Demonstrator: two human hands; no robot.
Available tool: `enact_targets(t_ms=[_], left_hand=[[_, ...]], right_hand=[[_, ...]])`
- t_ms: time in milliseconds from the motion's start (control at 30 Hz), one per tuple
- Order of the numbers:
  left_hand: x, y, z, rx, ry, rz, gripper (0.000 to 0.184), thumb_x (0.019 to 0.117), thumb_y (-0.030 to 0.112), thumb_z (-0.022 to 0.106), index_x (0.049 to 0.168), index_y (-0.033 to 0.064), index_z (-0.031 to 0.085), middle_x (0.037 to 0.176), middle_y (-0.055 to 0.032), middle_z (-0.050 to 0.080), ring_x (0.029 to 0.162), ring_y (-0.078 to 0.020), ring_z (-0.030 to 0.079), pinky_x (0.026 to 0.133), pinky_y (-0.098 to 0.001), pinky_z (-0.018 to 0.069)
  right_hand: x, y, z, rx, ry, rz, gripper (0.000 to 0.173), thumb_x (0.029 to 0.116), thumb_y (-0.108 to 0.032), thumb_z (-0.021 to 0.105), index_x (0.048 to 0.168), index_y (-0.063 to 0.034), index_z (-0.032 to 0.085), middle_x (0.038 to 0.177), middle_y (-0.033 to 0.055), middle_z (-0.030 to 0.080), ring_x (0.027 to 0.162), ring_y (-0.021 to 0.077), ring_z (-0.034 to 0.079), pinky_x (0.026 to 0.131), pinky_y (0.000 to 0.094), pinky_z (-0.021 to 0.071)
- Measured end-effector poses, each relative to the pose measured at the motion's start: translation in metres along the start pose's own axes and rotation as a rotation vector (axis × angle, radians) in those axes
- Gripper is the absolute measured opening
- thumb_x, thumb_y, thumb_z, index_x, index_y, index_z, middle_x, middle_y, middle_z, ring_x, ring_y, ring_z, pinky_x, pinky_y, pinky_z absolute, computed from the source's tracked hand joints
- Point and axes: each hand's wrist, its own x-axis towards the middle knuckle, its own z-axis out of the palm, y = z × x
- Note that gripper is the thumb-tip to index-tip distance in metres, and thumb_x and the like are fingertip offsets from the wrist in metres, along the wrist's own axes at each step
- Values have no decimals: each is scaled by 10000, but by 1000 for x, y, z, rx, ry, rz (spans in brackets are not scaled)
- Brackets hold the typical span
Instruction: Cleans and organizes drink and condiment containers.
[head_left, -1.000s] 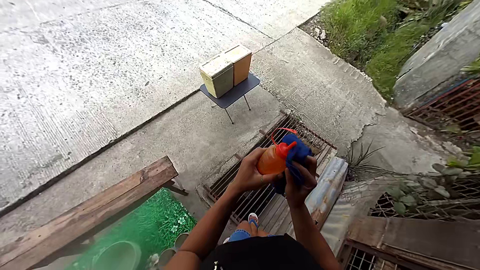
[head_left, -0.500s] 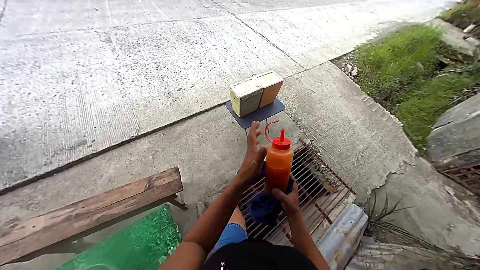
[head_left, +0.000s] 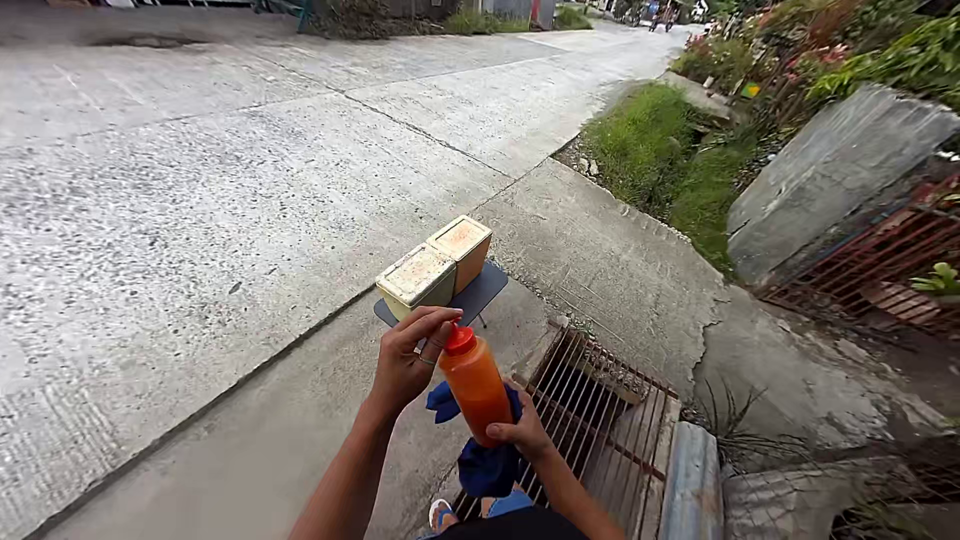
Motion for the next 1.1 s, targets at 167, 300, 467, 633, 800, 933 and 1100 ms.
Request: enact_targets(t_ms=[167, 300, 467, 633, 800, 933, 1100], left_hand=[[42, -70, 5, -159, -162, -121, 740, 971, 570, 603, 1478, 43, 494, 1508, -143, 489, 1258, -164, 577, 1012, -356, 524], [73, -128, 14, -270, -105, -280, 1377, 725, 691, 804, 1619, 85, -49, 1619, -135, 310, 1253, -134, 592, 1000, -326, 550], [113, -207, 14, -366, -279, -564, 1326, 701, 466, 902, 1573, -46, 44, 1349, -99, 635, 1181, -122, 665, 1020, -317, 566], [166, -307, 28, -265, -101, -725, 1078, 645, 216, 895, 1510, -39, 305, 1298, -95, 653, 1135, -112, 678, 969, -285, 585], [193, -438, 22, 187, 61, -639, 1237, 643, 410, 888, 1589, -33, 224, 1397, -237, 590, 1278, -297, 602, 1084, -488, 484], [176, -529, 28, 487, 201, -613, 1232, 658, 337, 913, 1585, -77, 216, 1382, -335, 571, 1263, -528, 554, 1109, -674, 355], [152, -580, 32, 417, 315, -692, 1237, 676, 264, 913, 1583, -101, 155, 1430, -370, 505, 1325, -484, 531, 1148, -576, 389]], right_hand=[[76, 30, -23, 28, -16, -57, 703, 723, -386, 902, 1291, -86, 617, 1132, -50, 738, 1027, 44, 697, 926, 291, 591], [152, 58, -47, 76, -2, -49, 802, 678, -336, 928, 1331, -52, 561, 1155, -38, 726, 1044, 49, 691, 939, 289, 585], [256, 109, -92, 93, -104, 45, 867, 654, -309, 940, 1355, -16, 524, 1189, 1, 704, 1067, 75, 678, 958, 312, 574], [357, 160, -132, -96, -63, 131, 871, 722, -402, 870, 1336, 95, 504, 1185, 97, 681, 1055, 69, 662, 952, 289, 560], [430, 189, -193, -435, 353, 35, 246, 951, -94, 594, 1081, 98, 676, 1042, 134, 716, 997, 79, 666, 940, 269, 539], [443, 197, -240, -457, 498, 102, 229, 969, -65, 562, 1084, 88, 687, 1040, 119, 720, 992, 60, 666, 936, 238, 533], [450, 201, -270, -499, 549, 165, 217, 969, -65, 564, 1072, 77, 691, 1022, 107, 721, 971, 47, 664, 916, 216, 534]])
